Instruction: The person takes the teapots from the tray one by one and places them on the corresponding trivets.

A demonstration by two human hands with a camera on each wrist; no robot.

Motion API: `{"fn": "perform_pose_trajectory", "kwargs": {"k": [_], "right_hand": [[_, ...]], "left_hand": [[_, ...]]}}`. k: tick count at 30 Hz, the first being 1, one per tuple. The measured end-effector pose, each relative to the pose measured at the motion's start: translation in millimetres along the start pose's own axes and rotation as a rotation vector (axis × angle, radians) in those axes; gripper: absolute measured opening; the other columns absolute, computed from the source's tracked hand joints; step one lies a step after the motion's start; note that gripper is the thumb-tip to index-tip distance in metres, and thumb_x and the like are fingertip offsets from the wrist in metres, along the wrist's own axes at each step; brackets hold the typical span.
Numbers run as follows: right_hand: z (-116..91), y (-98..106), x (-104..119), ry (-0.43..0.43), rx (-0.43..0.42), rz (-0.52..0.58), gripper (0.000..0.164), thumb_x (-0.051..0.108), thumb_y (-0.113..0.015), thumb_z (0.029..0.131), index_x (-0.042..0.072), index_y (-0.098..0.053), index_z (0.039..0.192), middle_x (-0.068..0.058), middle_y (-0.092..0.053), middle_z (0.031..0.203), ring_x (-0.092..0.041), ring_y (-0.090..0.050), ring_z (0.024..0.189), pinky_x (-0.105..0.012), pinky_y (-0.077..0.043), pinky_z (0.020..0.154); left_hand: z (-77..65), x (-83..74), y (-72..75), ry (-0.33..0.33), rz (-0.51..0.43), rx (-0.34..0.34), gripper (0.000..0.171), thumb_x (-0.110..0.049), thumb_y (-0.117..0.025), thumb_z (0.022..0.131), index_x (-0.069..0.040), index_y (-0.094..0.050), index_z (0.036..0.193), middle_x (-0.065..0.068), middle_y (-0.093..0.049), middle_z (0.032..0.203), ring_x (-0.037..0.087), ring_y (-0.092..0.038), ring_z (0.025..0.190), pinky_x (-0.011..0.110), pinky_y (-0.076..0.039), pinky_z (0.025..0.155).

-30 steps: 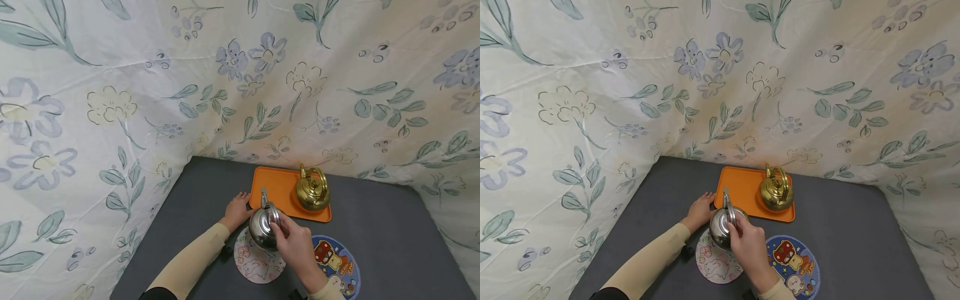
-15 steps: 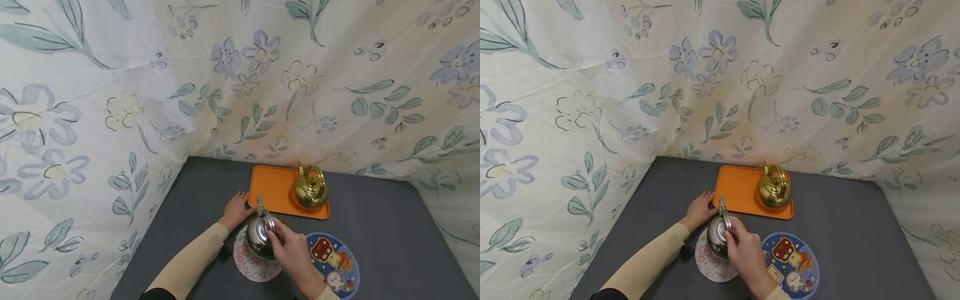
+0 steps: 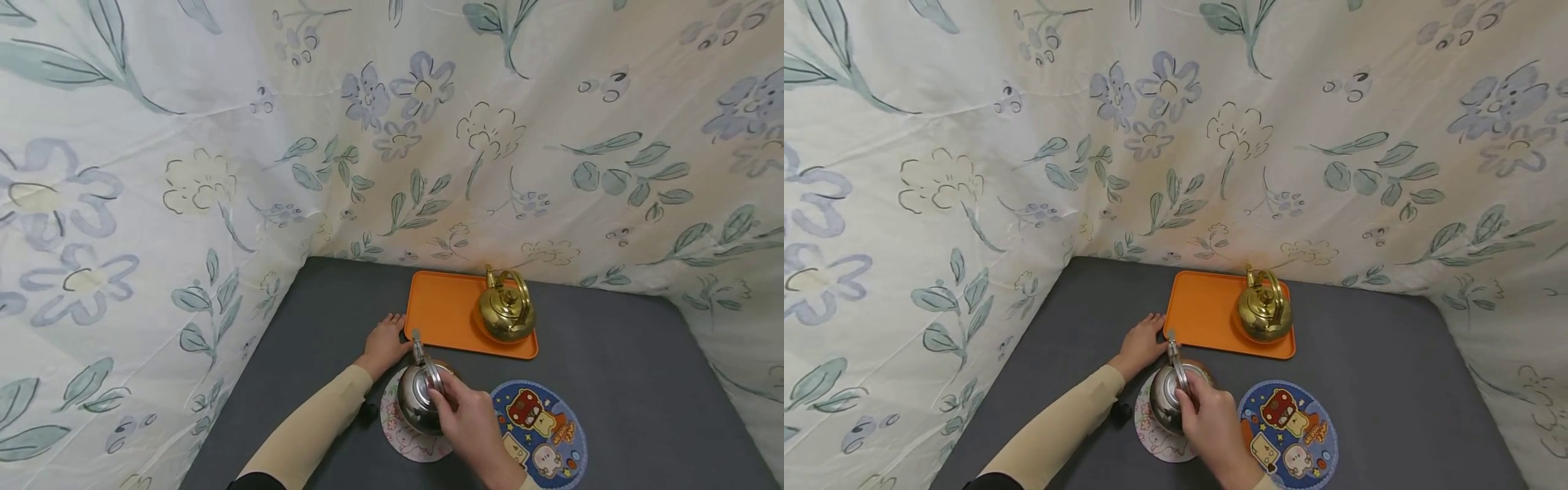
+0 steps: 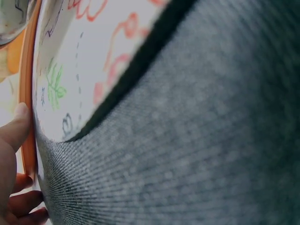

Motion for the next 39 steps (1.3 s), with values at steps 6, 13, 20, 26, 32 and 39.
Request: {"fn": "perform_pose_trajectory", "kwargs": {"k": [6, 13, 20, 26, 32, 39], "right_hand": [[-7, -8, -1, 0.004, 0.010, -0.004, 0.031, 0.004, -0.082, 0.082, 0.005, -0.074, 0.112, -0.004, -0.079, 0.089, -0.005, -0.074, 0.077, -0.012, -0.055, 0.060], [-12, -13, 1, 0.004, -0.005, 0.024, 0.029, 0.003, -0.083, 0.081, 0.006, -0.074, 0.109, -0.003, -0.079, 0.087, -0.004, -0.073, 0.077, -0.011, -0.054, 0.061], [-16, -19, 4, -0.039, 0.014, 0.046, 0.030, 0.001, -0.082, 0.081, 0.005, -0.074, 0.110, -0.006, -0.079, 0.091, -0.009, -0.075, 0.080, -0.015, -0.057, 0.062], [-17, -23, 5, -0.040, 0.031, 0.033, 0.030, 0.002, -0.080, 0.084, 0.002, -0.073, 0.112, -0.011, -0.079, 0.096, -0.016, -0.076, 0.085, -0.019, -0.059, 0.065], [-17, -23, 4, -0.041, 0.043, 0.005, 0.032, 0.005, -0.080, 0.085, 0.003, -0.073, 0.115, -0.011, -0.079, 0.098, -0.017, -0.076, 0.087, -0.023, -0.061, 0.065], [-15, -16, 4, 0.008, 0.015, 0.057, 0.037, 0.017, -0.081, 0.087, 0.005, -0.071, 0.121, -0.011, -0.078, 0.104, -0.018, -0.076, 0.091, -0.016, -0.059, 0.067]], "left_hand": [[-1.8, 0.8, -0.1, 0.004, 0.004, -0.008, 0.077, -0.051, -0.073, 0.089, -0.012, -0.048, 0.152, 0.010, -0.051, 0.153, 0.028, -0.043, 0.146, 0.050, -0.045, 0.111], [-4.4, 3.9, -2.6, 0.008, -0.005, 0.009, 0.077, -0.050, -0.073, 0.090, -0.013, -0.047, 0.153, 0.008, -0.049, 0.154, 0.027, -0.040, 0.147, 0.049, -0.043, 0.112], [-4.5, 8.0, -2.9, 0.010, -0.033, 0.015, 0.085, -0.060, -0.071, 0.086, -0.013, -0.047, 0.153, 0.008, -0.048, 0.155, 0.027, -0.039, 0.148, 0.051, -0.043, 0.113], [-5.0, 8.3, -1.3, 0.015, -0.035, 0.024, 0.086, -0.063, -0.069, 0.086, -0.014, -0.046, 0.153, 0.007, -0.048, 0.155, 0.027, -0.039, 0.148, 0.051, -0.043, 0.112], [-5.6, 7.0, -0.9, 0.020, -0.022, 0.020, 0.086, -0.062, -0.071, 0.085, -0.014, -0.047, 0.152, 0.007, -0.049, 0.155, 0.027, -0.040, 0.147, 0.050, -0.044, 0.112], [-6.2, 7.3, -1.2, 0.014, -0.015, 0.009, 0.082, -0.055, -0.074, 0.086, -0.012, -0.049, 0.152, 0.008, -0.050, 0.154, 0.027, -0.041, 0.147, 0.049, -0.044, 0.112]]}}
Point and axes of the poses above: each hand's wrist, its own z-axis towards the middle knuckle, its own y-axis out of the back of the hand, x = y × z, the point moved 8 cm from there along z, towards the middle knuckle
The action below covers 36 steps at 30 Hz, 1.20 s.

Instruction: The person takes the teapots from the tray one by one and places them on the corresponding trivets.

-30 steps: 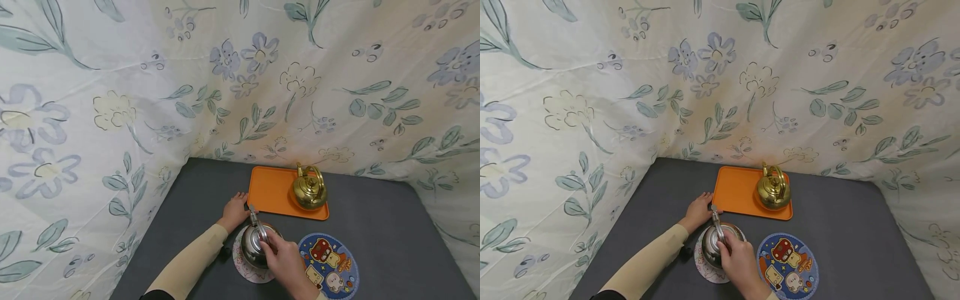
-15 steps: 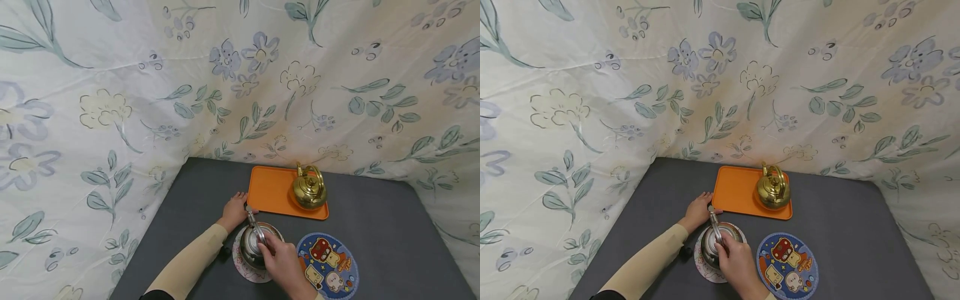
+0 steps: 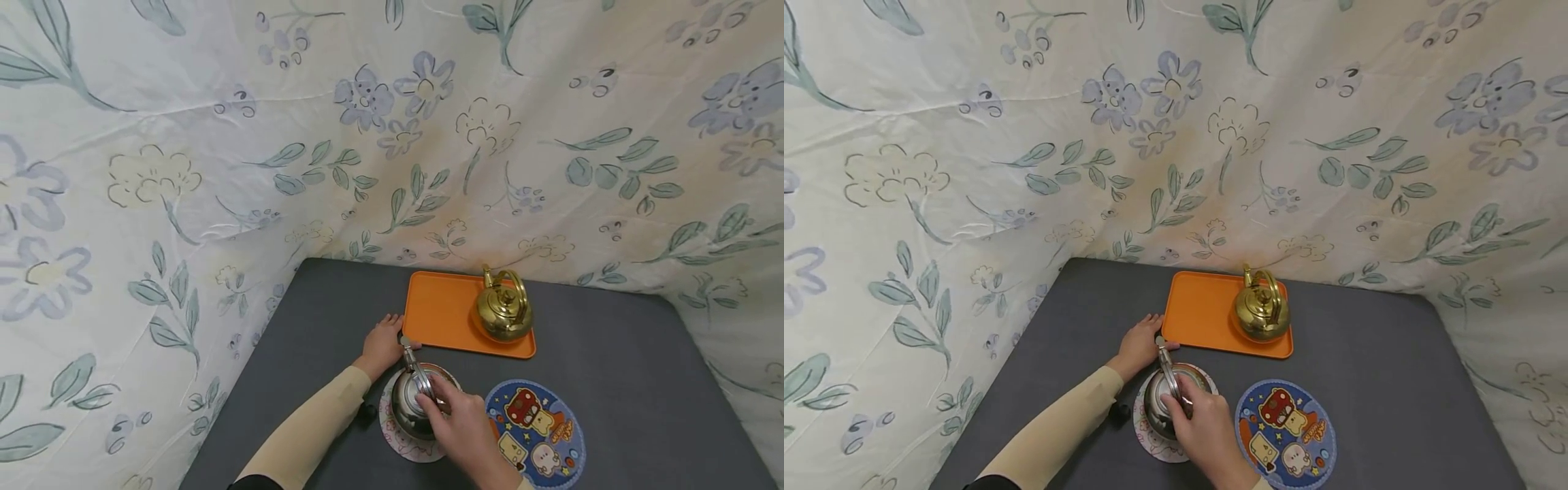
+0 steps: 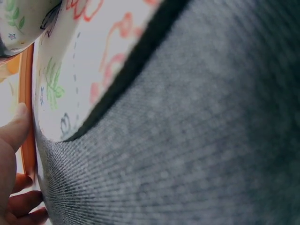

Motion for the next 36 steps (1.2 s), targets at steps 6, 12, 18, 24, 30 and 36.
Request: {"fn": "perform_pose_trajectory", "kwargs": {"k": [6, 12, 18, 24, 30, 36], "right_hand": [[14, 30, -1, 0.101, -0.075, -0.058, 0.042, 0.016, -0.080, 0.087, -0.003, -0.068, 0.124, -0.017, -0.076, 0.110, -0.023, -0.077, 0.090, -0.022, -0.061, 0.067], [46, 63, -14, 0.124, -0.123, -0.129, 0.048, 0.014, -0.077, 0.090, -0.006, -0.063, 0.131, -0.021, -0.072, 0.120, -0.026, -0.077, 0.083, -0.033, -0.062, 0.063], [80, 95, -32, 0.101, -0.202, -0.224, 0.048, 0.018, -0.075, 0.093, -0.007, -0.063, 0.132, -0.026, -0.070, 0.120, -0.035, -0.076, 0.082, -0.049, -0.061, 0.066], [111, 118, -51, 0.047, -0.241, -0.347, 0.053, 0.024, -0.071, 0.096, -0.010, -0.059, 0.135, -0.031, -0.071, 0.106, -0.041, -0.071, 0.072, -0.057, -0.057, 0.064], [123, 125, -65, -0.006, -0.221, -0.364, 0.057, 0.028, -0.066, 0.099, -0.012, -0.055, 0.138, -0.037, -0.066, 0.115, -0.045, -0.072, 0.079, -0.060, -0.057, 0.067], [129, 128, -76, -0.018, -0.229, -0.358, 0.059, 0.030, -0.066, 0.100, -0.013, -0.054, 0.138, -0.037, -0.065, 0.119, -0.047, -0.071, 0.080, -0.061, -0.057, 0.067]], "left_hand": [[-1.6, -0.9, -0.7, -0.004, 0.000, -0.013, 0.077, -0.045, -0.077, 0.087, -0.012, -0.049, 0.151, 0.008, -0.051, 0.153, 0.027, -0.041, 0.147, 0.048, -0.044, 0.112], [4.9, 0.7, -2.2, -0.011, -0.033, -0.005, 0.090, -0.063, -0.070, 0.085, -0.009, -0.047, 0.152, 0.012, -0.047, 0.155, 0.028, -0.037, 0.149, 0.049, -0.037, 0.117], [11.3, 0.1, -1.3, -0.012, -0.054, 0.000, 0.091, -0.064, -0.070, 0.084, -0.008, -0.047, 0.152, 0.013, -0.047, 0.155, 0.030, -0.037, 0.149, 0.051, -0.038, 0.117], [14.8, 0.7, -1.0, -0.017, -0.036, -0.007, 0.089, -0.064, -0.069, 0.085, -0.010, -0.046, 0.152, 0.012, -0.047, 0.155, 0.029, -0.038, 0.149, 0.049, -0.038, 0.117], [14.4, 1.2, -0.9, -0.030, -0.023, -0.026, 0.090, -0.065, -0.070, 0.084, -0.008, -0.049, 0.151, 0.012, -0.049, 0.154, 0.029, -0.039, 0.148, 0.048, -0.038, 0.117], [14.6, 1.3, -1.1, -0.022, -0.024, -0.022, 0.092, -0.065, -0.071, 0.082, -0.008, -0.048, 0.151, 0.012, -0.048, 0.154, 0.028, -0.038, 0.148, 0.050, -0.038, 0.117]]}}
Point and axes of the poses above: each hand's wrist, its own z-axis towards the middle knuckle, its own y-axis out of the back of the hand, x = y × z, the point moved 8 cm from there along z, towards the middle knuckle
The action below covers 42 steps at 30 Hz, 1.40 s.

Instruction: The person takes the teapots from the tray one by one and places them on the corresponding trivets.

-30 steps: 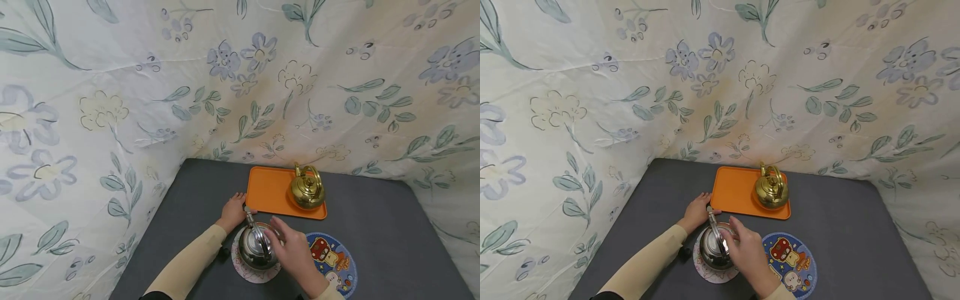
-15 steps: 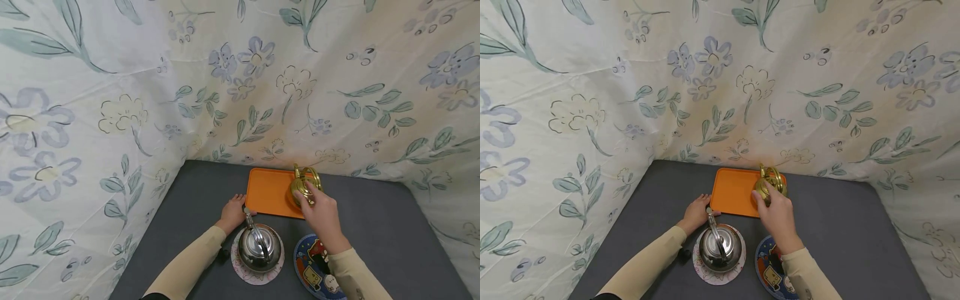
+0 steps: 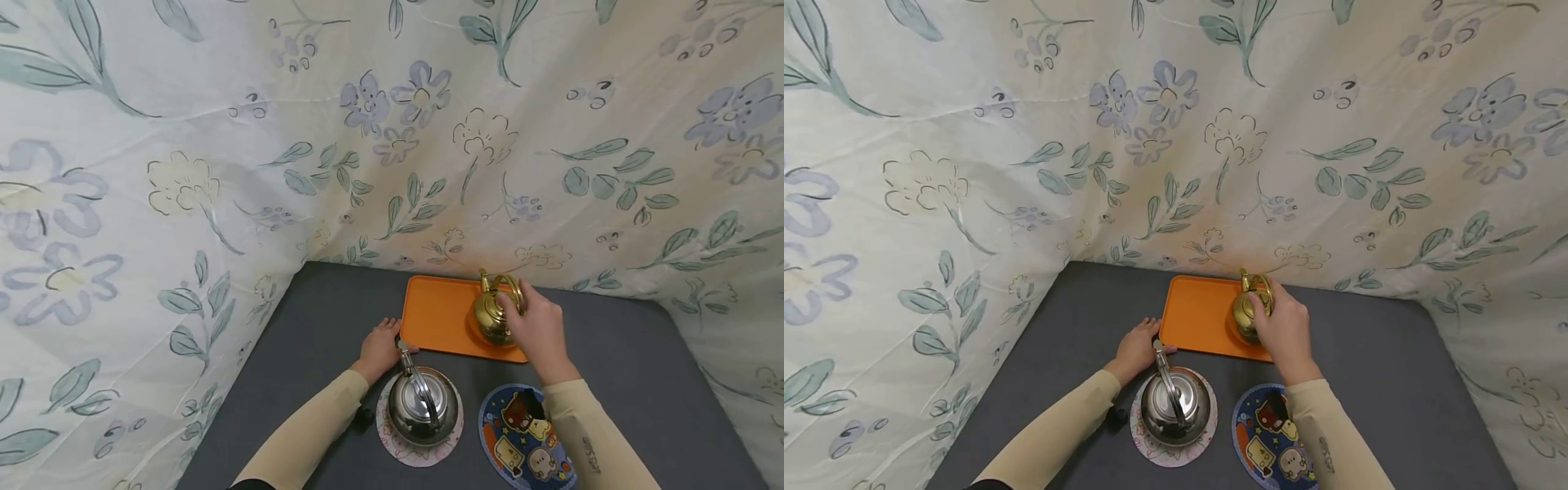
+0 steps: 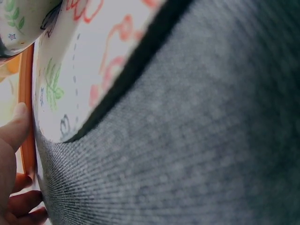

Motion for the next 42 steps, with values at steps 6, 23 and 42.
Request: {"fn": "perform_pose_trajectory", "kwargs": {"k": [6, 23, 42], "right_hand": [[7, -5, -11, -0.045, 0.014, -0.044, 0.062, 0.031, -0.067, 0.099, -0.014, -0.053, 0.138, -0.024, -0.066, 0.069, -0.029, -0.048, 0.042, -0.046, -0.047, 0.048], [26, -33, -45, -0.169, 0.168, -0.053, 0.066, 0.034, -0.061, 0.102, -0.013, -0.044, 0.146, -0.019, -0.061, 0.065, -0.027, -0.053, 0.045, -0.060, -0.054, 0.077], [37, -43, -57, -0.157, 0.139, -0.066, 0.035, 0.031, -0.061, 0.102, 0.002, -0.058, 0.082, -0.012, -0.052, 0.060, -0.029, -0.052, 0.053, -0.037, -0.038, 0.049]], "left_hand": [[-2.9, 1.9, 0.3, 0.012, -0.016, 0.018, 0.094, -0.065, -0.071, 0.082, -0.009, -0.045, 0.153, 0.011, -0.046, 0.156, 0.027, -0.037, 0.149, 0.051, -0.037, 0.117], [-3.2, 2.4, -0.2, 0.006, -0.013, 0.000, 0.093, -0.066, -0.070, 0.082, -0.010, -0.047, 0.152, 0.011, -0.048, 0.155, 0.028, -0.038, 0.148, 0.051, -0.039, 0.116], [0.0, -0.8, 0.8, 0.006, -0.010, 0.007, 0.090, -0.064, -0.069, 0.084, -0.010, -0.047, 0.152, 0.011, -0.047, 0.155, 0.027, -0.037, 0.149, 0.049, -0.037, 0.117]]}}
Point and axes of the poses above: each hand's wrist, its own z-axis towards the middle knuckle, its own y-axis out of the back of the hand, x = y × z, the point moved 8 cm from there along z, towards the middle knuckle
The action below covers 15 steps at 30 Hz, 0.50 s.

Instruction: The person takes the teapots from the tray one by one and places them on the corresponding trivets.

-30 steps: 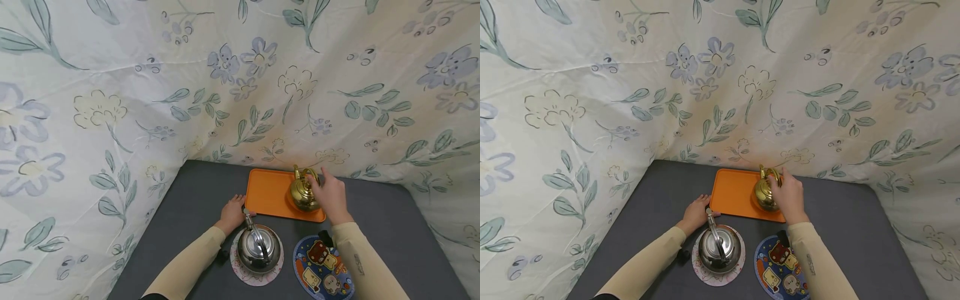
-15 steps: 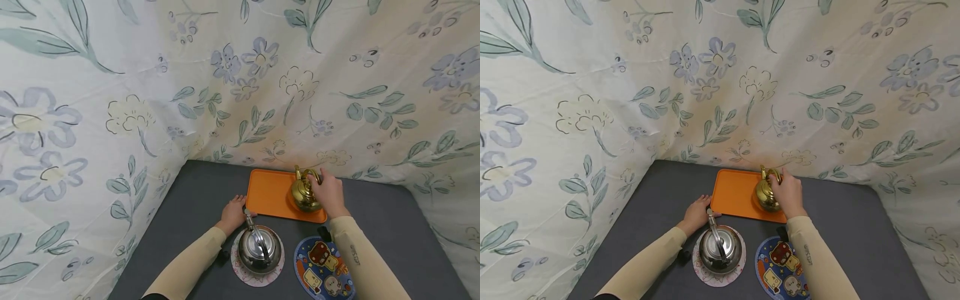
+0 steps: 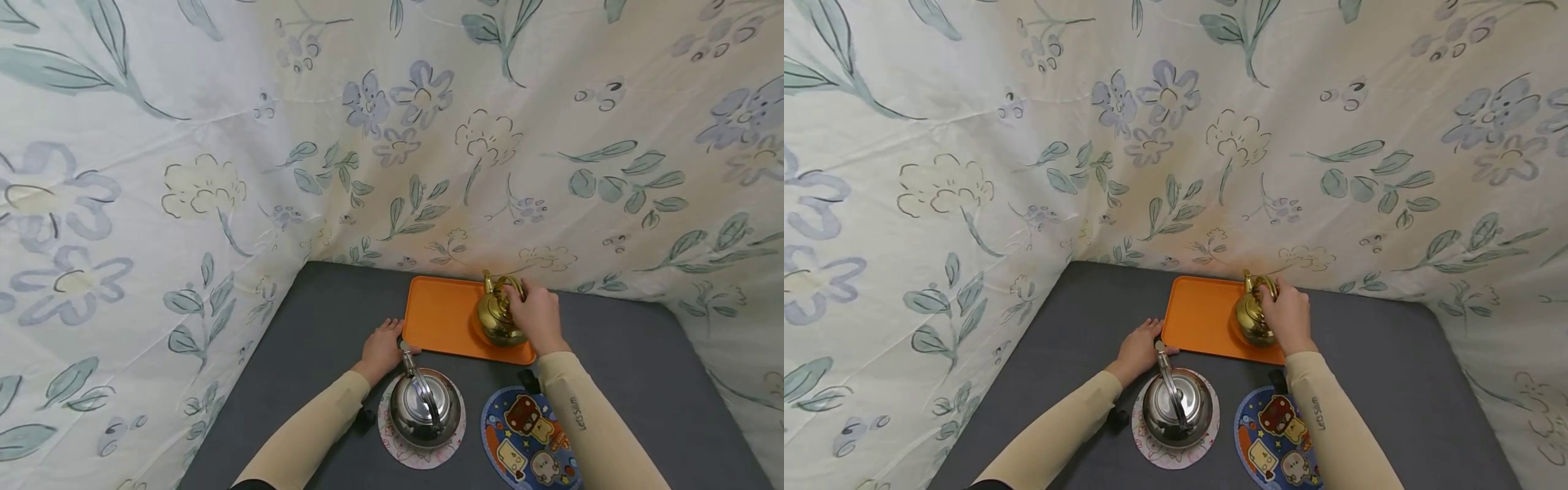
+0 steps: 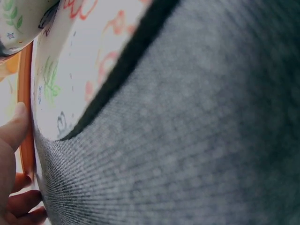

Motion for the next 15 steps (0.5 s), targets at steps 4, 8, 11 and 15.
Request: {"fn": "perform_pose_trajectory", "kwargs": {"k": [4, 8, 11, 15], "right_hand": [[-1.6, 0.6, 1.0, 0.010, -0.010, 0.004, 0.032, 0.028, -0.061, 0.102, 0.002, -0.060, 0.084, -0.013, -0.057, 0.062, -0.031, -0.055, 0.055, -0.037, -0.040, 0.050], [-3.2, -0.9, 0.3, 0.007, -0.005, 0.008, 0.031, 0.027, -0.060, 0.102, -0.003, -0.067, 0.096, -0.022, -0.068, 0.075, -0.041, -0.064, 0.069, -0.048, -0.049, 0.059], [-3.7, -2.9, -0.9, 0.002, 0.003, 0.010, 0.034, 0.028, -0.059, 0.103, -0.004, -0.070, 0.102, -0.024, -0.070, 0.080, -0.043, -0.065, 0.072, -0.050, -0.051, 0.062], [-4.1, -4.0, -0.9, 0.013, -0.007, 0.014, 0.035, 0.028, -0.058, 0.103, -0.004, -0.072, 0.107, -0.024, -0.072, 0.084, -0.041, -0.066, 0.073, -0.049, -0.052, 0.061]], "left_hand": [[-0.8, -0.4, -0.2, -0.004, 0.000, -0.004, 0.090, -0.064, -0.070, 0.084, -0.010, -0.047, 0.152, 0.011, -0.047, 0.155, 0.027, -0.037, 0.149, 0.049, -0.037, 0.117], [-1.8, -1.2, 0.4, -0.008, -0.002, 0.000, 0.090, -0.064, -0.069, 0.084, -0.009, -0.046, 0.152, 0.012, -0.047, 0.155, 0.028, -0.037, 0.149, 0.049, -0.037, 0.117], [-2.7, -0.9, 0.3, -0.009, -0.007, 0.001, 0.091, -0.065, -0.069, 0.084, -0.009, -0.047, 0.152, 0.012, -0.047, 0.155, 0.028, -0.037, 0.149, 0.050, -0.037, 0.117], [-3.6, 0.7, -0.5, -0.008, -0.017, -0.005, 0.091, -0.065, -0.070, 0.083, -0.010, -0.047, 0.152, 0.012, -0.048, 0.155, 0.028, -0.038, 0.148, 0.050, -0.038, 0.117]]}}
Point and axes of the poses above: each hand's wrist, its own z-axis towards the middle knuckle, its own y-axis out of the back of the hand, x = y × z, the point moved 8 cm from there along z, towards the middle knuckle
